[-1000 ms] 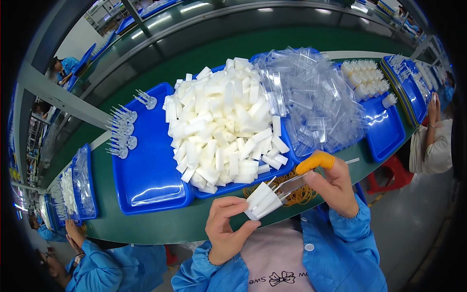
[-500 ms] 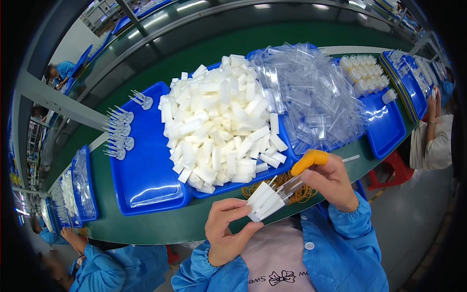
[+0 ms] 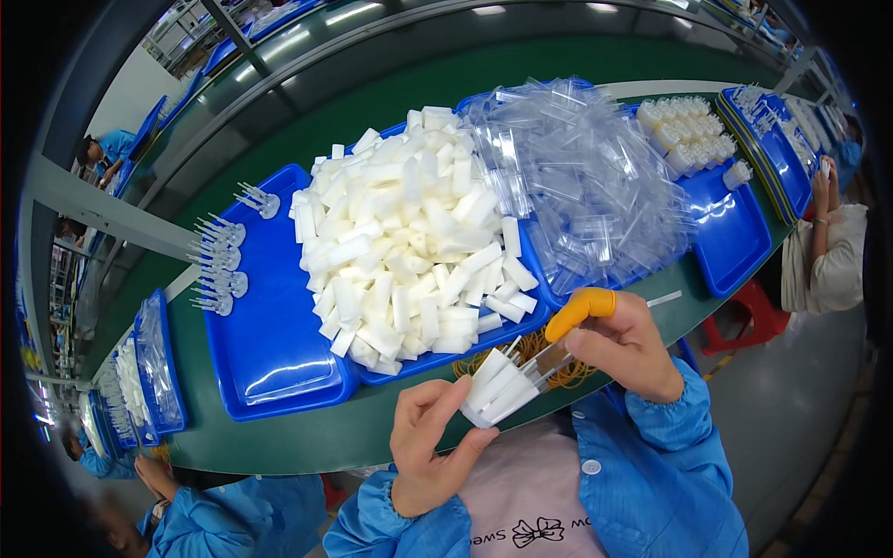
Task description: The person assembles small white plastic components by inserting them into clear plastic tubes. They then secure the assembled units with a yellow rubber band and use a tool to trim the excess plastic. The process is repeated for multiple units on a factory assembly line.
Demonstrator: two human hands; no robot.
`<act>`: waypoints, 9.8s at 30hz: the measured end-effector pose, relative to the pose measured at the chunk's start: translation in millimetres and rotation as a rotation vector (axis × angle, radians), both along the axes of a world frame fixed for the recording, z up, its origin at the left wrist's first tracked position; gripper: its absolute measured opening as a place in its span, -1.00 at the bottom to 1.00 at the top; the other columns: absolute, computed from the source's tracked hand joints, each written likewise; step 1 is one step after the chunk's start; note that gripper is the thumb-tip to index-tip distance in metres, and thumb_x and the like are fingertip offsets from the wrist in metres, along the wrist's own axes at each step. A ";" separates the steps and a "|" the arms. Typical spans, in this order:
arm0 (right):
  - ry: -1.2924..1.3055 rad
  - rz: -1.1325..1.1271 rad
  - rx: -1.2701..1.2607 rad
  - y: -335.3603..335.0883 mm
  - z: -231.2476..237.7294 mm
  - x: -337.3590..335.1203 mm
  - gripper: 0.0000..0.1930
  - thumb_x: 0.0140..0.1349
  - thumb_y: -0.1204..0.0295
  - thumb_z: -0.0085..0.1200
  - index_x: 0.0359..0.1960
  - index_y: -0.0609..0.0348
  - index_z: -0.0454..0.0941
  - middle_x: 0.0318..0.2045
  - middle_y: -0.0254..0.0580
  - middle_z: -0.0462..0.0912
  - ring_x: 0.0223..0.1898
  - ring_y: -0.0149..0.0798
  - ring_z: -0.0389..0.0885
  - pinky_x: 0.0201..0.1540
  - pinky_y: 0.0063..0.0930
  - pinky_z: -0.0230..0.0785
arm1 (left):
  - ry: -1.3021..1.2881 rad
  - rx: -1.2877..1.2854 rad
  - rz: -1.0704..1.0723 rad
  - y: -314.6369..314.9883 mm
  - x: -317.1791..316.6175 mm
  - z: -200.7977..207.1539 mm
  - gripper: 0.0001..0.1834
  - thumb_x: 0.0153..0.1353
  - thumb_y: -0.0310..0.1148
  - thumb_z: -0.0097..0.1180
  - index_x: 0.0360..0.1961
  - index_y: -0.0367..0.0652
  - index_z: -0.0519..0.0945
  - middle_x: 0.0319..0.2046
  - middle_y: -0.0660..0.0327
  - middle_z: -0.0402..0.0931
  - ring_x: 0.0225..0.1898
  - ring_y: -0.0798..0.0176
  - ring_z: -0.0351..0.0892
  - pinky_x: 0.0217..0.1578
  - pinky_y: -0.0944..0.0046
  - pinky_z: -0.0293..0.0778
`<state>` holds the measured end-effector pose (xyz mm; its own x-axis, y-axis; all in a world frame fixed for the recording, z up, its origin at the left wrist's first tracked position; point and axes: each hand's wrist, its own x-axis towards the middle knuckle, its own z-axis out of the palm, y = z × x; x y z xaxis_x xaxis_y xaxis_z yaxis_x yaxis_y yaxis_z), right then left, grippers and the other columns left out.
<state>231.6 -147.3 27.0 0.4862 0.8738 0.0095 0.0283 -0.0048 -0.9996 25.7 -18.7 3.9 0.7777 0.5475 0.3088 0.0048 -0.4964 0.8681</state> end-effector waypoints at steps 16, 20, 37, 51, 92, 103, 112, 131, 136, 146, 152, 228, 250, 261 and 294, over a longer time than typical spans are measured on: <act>-0.151 0.011 -0.053 4.2 6.4 0.1 -0.89 0.14 0.53 0.05 -0.33 0.30 0.57 -0.45 -0.27 0.56 -0.41 -0.44 0.52 -0.31 -0.57 0.34 | 0.083 -0.008 -0.214 8.8 0.6 -0.3 -0.54 0.01 -0.47 0.28 0.01 -0.23 0.56 -0.14 0.11 0.26 -0.17 0.21 0.36 -0.16 0.28 0.37; -0.131 0.030 -0.019 2.0 -1.8 1.5 -0.86 0.12 0.51 0.10 -0.30 0.27 0.61 -0.49 -0.27 0.55 -0.48 -0.48 0.49 -0.42 -0.60 0.31 | 0.092 -0.027 -0.260 10.1 0.8 -4.3 -0.56 0.02 -0.47 0.27 -0.01 -0.22 0.58 -0.14 0.12 0.25 -0.17 0.21 0.35 -0.14 0.27 0.37; -0.488 -0.079 0.274 -4.2 8.0 -19.4 -0.78 -0.11 0.60 0.23 -0.33 0.26 0.60 -0.44 -0.13 0.59 -0.49 -0.25 0.54 -0.46 -0.47 0.34 | 0.026 0.190 -0.293 12.0 -3.0 -8.0 -0.55 -0.02 -0.51 0.30 -0.03 -0.09 0.58 -0.13 0.10 0.28 -0.09 0.11 0.35 -0.09 0.19 0.36; -0.559 -0.032 0.234 -5.4 16.1 -14.3 -0.75 -0.08 0.58 0.26 -0.29 0.22 0.63 -0.33 -0.13 0.60 -0.38 -0.20 0.56 -0.32 -0.42 0.39 | -0.092 -0.155 -0.012 8.7 3.1 -8.6 -0.53 -0.11 -0.60 0.35 -0.09 -0.30 0.57 0.03 0.01 0.33 -0.03 0.12 0.47 -0.05 0.24 0.46; -1.557 -0.219 -0.324 45.0 -34.0 43.7 -0.79 -0.04 0.49 0.04 -0.34 0.05 0.66 -0.38 -0.29 0.43 -0.23 -0.23 0.41 -0.08 -0.26 0.18 | -0.325 -0.948 -0.112 9.9 -1.0 -30.1 -0.57 0.02 -0.67 0.22 -0.05 -0.34 0.43 -0.01 0.08 0.36 0.01 0.22 0.47 0.08 0.22 0.40; -1.196 -0.254 -0.048 27.1 -27.8 59.3 -0.85 -0.02 0.47 0.20 -0.36 0.07 0.67 -0.47 -0.30 0.56 -0.41 -0.27 0.52 -0.25 -0.36 0.32 | -0.320 -0.946 -0.082 8.2 -1.6 -31.3 -0.57 0.02 -0.66 0.23 -0.05 -0.32 0.43 -0.01 0.09 0.36 0.00 0.22 0.48 0.07 0.22 0.41; -0.407 -0.269 -0.104 20.9 -26.7 54.3 -0.87 0.14 0.53 0.09 -0.30 0.28 0.63 -0.45 -0.21 0.64 -0.48 -0.46 0.58 -0.42 -0.60 0.38 | -0.321 -0.972 -0.086 8.1 1.2 -29.1 -0.58 0.03 -0.62 0.26 -0.05 -0.32 0.44 -0.02 0.10 0.37 -0.01 0.23 0.49 0.05 0.24 0.42; -0.885 0.076 -0.154 21.9 -15.9 25.3 -0.67 0.02 0.47 0.18 -0.13 0.24 0.52 -0.14 -0.09 0.48 -0.19 -0.01 0.51 -0.16 -0.25 0.38 | -0.342 -0.950 -0.042 11.8 -2.4 -33.3 -0.55 -0.01 -0.67 0.24 -0.05 -0.30 0.43 -0.02 0.10 0.37 -0.02 0.22 0.49 0.02 0.24 0.43; -1.120 0.044 -0.401 16.1 -18.2 7.8 -0.59 -0.02 0.31 0.26 -0.11 0.15 0.53 -0.27 -0.17 0.45 -0.24 -0.09 0.46 -0.24 -0.27 0.33 | -0.361 -0.939 -0.021 13.2 -0.7 -30.0 -0.55 -0.01 -0.66 0.25 -0.05 -0.27 0.44 -0.02 0.11 0.38 -0.02 0.23 0.49 0.01 0.25 0.43; -0.949 -0.213 -0.194 2.2 -37.5 13.5 -0.65 0.06 0.46 0.19 -0.06 0.19 0.55 -0.44 -0.23 0.49 -0.44 -0.20 0.51 -0.38 -0.36 0.35 | -0.348 -0.932 -0.007 13.8 -1.5 -31.6 -0.56 -0.01 -0.65 0.26 -0.06 -0.27 0.45 -0.04 0.12 0.39 -0.03 0.24 0.48 0.00 0.27 0.42; -0.537 -0.108 0.009 -2.8 -11.4 6.4 -0.65 0.10 0.52 0.15 -0.02 0.21 0.54 -0.42 -0.22 0.56 -0.46 -0.37 0.52 -0.37 -0.54 0.36 | -0.312 -0.914 -0.055 10.7 0.3 -30.2 -0.57 -0.01 -0.64 0.27 -0.07 -0.32 0.45 -0.04 0.09 0.39 -0.03 0.24 0.49 0.03 0.24 0.42; -0.305 0.358 -0.100 -9.8 28.2 0.6 -0.73 0.12 0.48 0.13 -0.11 0.23 0.57 -0.27 -0.11 0.61 -0.33 -0.23 0.59 -0.25 -0.43 0.42 | 0.081 -1.314 -0.661 6.3 7.2 -12.8 -0.06 0.23 0.07 0.06 0.39 -0.28 -0.10 0.21 -0.01 0.24 0.16 0.16 0.36 0.11 0.17 0.33; -0.816 0.287 -0.212 0.1 0.7 -43.4 0.04 -0.29 0.07 0.39 0.27 0.27 0.17 0.17 0.01 0.27 0.33 0.01 0.09 0.34 0.07 -0.13 | 0.076 -1.763 -0.583 -9.3 3.7 -54.2 -0.34 0.27 -0.05 0.06 0.23 -0.25 0.22 0.11 0.13 0.36 0.13 0.19 0.42 0.14 0.17 0.34; -0.813 0.195 -0.094 -1.0 -21.8 -62.7 -0.31 -0.16 0.17 0.32 0.05 0.22 0.44 0.07 -0.07 0.39 0.23 -0.06 0.28 0.32 0.02 -0.06 | 0.035 -1.799 -0.555 -11.3 -7.6 -56.5 -0.30 0.27 -0.02 0.06 0.26 -0.24 0.17 0.13 0.13 0.33 0.15 0.19 0.38 0.16 0.15 0.32; -0.822 -0.571 -0.100 -39.0 -78.4 -9.5 -0.91 -0.01 0.45 0.24 -0.45 0.13 0.63 -0.47 -0.32 0.46 -0.42 -0.27 0.41 -0.21 -0.36 0.20 | -0.085 -1.278 -0.336 -22.9 -30.1 -52.7 -0.24 -0.01 -0.34 0.36 0.20 -0.13 0.24 -0.48 0.27 0.40 -0.43 0.27 0.45 -0.35 0.24 0.45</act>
